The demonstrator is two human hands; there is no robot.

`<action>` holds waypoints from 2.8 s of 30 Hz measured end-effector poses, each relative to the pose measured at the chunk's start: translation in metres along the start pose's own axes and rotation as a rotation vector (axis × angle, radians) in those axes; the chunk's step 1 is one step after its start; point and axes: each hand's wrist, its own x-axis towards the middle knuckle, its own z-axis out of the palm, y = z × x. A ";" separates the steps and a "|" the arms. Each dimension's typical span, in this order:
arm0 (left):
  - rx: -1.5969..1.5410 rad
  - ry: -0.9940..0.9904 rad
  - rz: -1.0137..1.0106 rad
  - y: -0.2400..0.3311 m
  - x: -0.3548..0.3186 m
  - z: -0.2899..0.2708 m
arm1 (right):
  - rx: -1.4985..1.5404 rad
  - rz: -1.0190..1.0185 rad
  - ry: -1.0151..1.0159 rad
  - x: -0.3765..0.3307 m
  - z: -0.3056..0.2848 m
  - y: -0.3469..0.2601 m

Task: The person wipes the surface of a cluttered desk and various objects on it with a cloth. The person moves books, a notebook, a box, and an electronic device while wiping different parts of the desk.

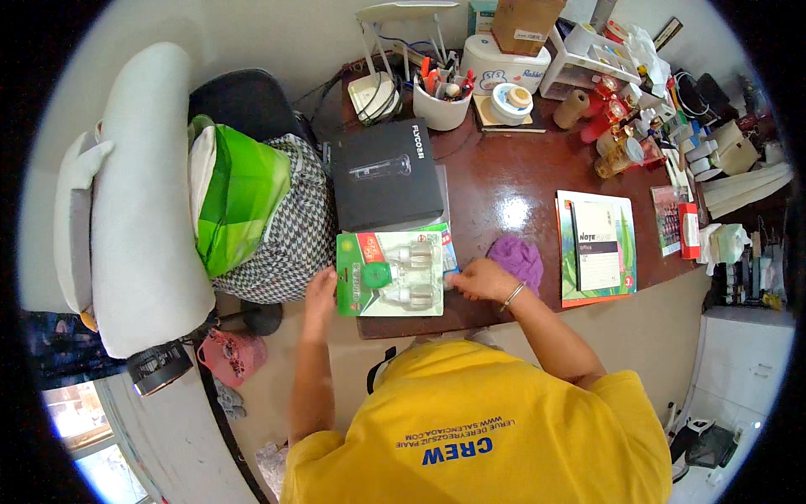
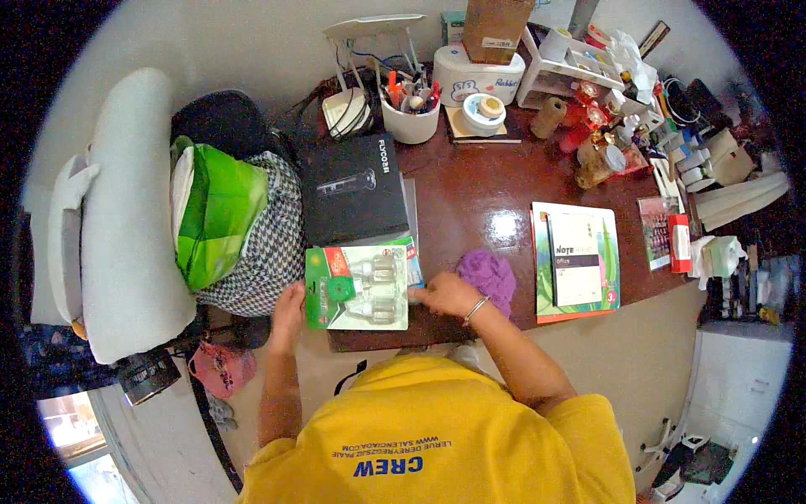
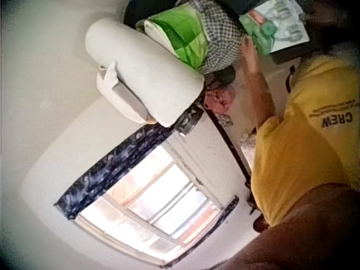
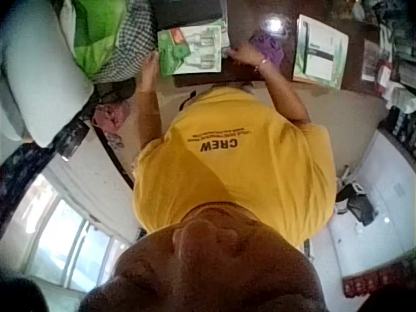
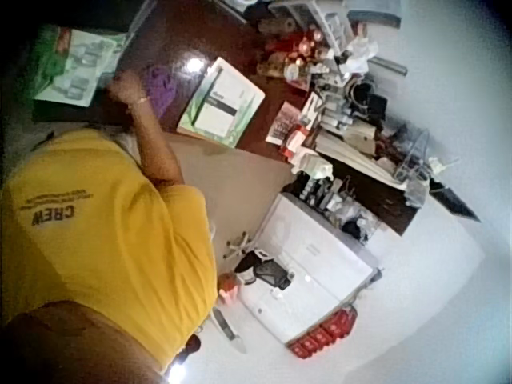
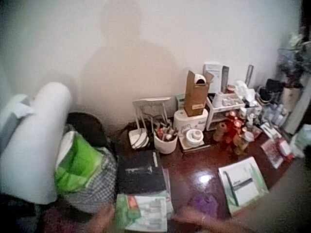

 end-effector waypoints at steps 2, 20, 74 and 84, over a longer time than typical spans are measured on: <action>-0.049 0.052 0.001 0.023 -0.025 0.020 | 0.057 -0.009 -0.091 -0.011 0.018 -0.001; -0.408 0.030 0.023 0.004 -0.068 0.038 | 0.518 -0.036 -0.025 -0.019 0.022 0.018; 0.322 0.421 0.444 0.086 -0.047 0.071 | 0.908 -0.241 0.458 -0.058 -0.045 0.073; -0.153 -0.660 -0.296 0.085 -0.122 0.389 | 0.238 0.349 1.217 -0.180 -0.175 0.320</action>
